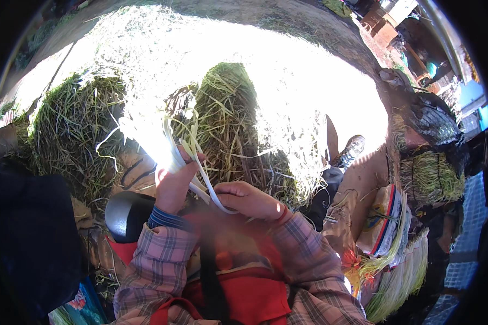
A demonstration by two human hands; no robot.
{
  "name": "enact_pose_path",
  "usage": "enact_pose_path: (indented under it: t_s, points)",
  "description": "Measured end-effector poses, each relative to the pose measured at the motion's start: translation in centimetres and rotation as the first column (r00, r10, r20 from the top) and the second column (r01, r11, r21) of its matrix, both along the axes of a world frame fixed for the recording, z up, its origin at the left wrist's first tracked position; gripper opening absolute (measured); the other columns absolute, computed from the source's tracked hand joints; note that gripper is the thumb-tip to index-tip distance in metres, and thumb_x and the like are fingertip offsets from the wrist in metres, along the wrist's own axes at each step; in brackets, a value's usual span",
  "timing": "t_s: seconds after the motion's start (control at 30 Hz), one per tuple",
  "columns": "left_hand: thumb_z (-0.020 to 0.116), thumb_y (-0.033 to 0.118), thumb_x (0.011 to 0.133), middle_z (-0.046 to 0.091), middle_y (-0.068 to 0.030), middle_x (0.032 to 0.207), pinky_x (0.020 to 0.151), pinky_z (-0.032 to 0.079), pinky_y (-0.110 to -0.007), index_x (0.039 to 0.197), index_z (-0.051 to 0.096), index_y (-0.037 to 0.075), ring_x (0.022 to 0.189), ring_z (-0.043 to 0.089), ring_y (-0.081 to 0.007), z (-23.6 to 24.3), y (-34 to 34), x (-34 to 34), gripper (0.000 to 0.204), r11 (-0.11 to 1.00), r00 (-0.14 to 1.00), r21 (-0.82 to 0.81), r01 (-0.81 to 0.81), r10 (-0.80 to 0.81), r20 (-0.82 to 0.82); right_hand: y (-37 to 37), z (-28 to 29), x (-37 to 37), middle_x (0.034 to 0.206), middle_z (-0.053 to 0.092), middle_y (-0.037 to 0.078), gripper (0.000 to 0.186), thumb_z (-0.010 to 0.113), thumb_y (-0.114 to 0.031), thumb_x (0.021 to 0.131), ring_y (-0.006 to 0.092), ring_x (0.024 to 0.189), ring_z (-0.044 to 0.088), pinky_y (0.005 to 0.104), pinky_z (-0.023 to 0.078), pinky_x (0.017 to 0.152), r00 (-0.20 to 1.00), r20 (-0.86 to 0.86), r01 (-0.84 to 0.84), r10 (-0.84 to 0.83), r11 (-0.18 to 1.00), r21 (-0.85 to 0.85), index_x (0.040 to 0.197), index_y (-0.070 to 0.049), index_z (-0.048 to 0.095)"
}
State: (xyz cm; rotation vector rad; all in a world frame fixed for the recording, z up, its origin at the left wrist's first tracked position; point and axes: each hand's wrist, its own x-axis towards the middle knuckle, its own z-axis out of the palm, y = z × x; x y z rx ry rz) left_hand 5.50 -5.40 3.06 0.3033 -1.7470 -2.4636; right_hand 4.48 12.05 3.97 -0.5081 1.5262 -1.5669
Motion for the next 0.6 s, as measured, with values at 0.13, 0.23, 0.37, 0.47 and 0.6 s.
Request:
enact_pose_path:
  t_s: [0.13,0.23,0.37,0.47,0.6]
  points:
    - [0.059,-0.001,0.074,0.053,-0.01,0.101,0.071,0.044,-0.025,0.089,0.05,0.004,0.087,0.054,-0.0138,-0.5,0.5,0.0,0.019,0.977,0.985,0.166,-0.131,0.146,-0.087,0.1,0.5,-0.7,0.063,0.054,0.008,0.015,0.052,-0.016,0.083,0.0147,0.054,0.053,0.0272,0.042,0.051,0.798,-0.454,0.471,-0.396,0.88,0.061,0.086,-0.002,0.054]
    - [0.061,0.001,0.073,0.054,-0.0099,0.099,0.069,0.047,-0.026,0.089,0.049,0.005,0.086,0.055,-0.0149,-1.0,1.4,0.3,0.02,0.965,1.0,0.263,-0.004,-0.001,0.018,-0.7,0.8,-1.3,0.065,0.055,0.014,0.012,0.052,-0.014,0.08,0.0275,0.058,0.056,0.0346,0.043,0.052,0.476,-0.821,0.566,-0.314,0.824,0.014,0.08,-0.003,0.053]
    - [0.061,-0.005,0.073,0.059,-0.0087,0.081,0.065,0.047,-0.025,0.083,0.046,0.006,0.076,0.057,-0.0144,-2.0,2.4,0.4,0.021,0.974,0.999,0.225,-0.002,0.012,-0.042,-1.6,-0.5,-1.5,0.064,0.054,0.015,0.013,0.057,-0.014,0.075,0.0328,0.061,0.055,0.0381,0.044,0.054,0.51,-0.802,0.561,-0.311,0.827,0.036,0.077,-0.002,0.052]
    - [0.058,-0.004,0.075,0.056,-0.0077,0.084,0.067,0.045,-0.027,0.082,0.046,0.009,0.073,0.054,-0.0147,-2.3,2.4,0.6,0.019,0.954,0.998,0.292,-0.059,0.061,0.004,1.2,-3.2,-2.1,0.059,0.052,0.012,0.015,0.058,-0.014,0.076,0.0184,0.049,0.051,0.0301,0.041,0.05,0.591,-0.629,0.668,-0.505,0.743,0.031,0.075,0.0,0.052]
    - [0.059,-0.003,0.076,0.057,-0.0082,0.083,0.065,0.047,-0.026,0.082,0.046,0.008,0.07,0.055,-0.0136,-2.1,1.9,0.4,0.018,0.921,0.983,0.346,-0.178,0.184,0.014,9.4,-8.5,-4.0,0.06,0.044,-0.002,0.009,0.053,-0.008,0.081,0.0063,0.055,0.035,0.021,0.035,0.053,0.489,-0.458,0.801,-0.742,0.59,-0.102,0.075,-0.004,0.05]
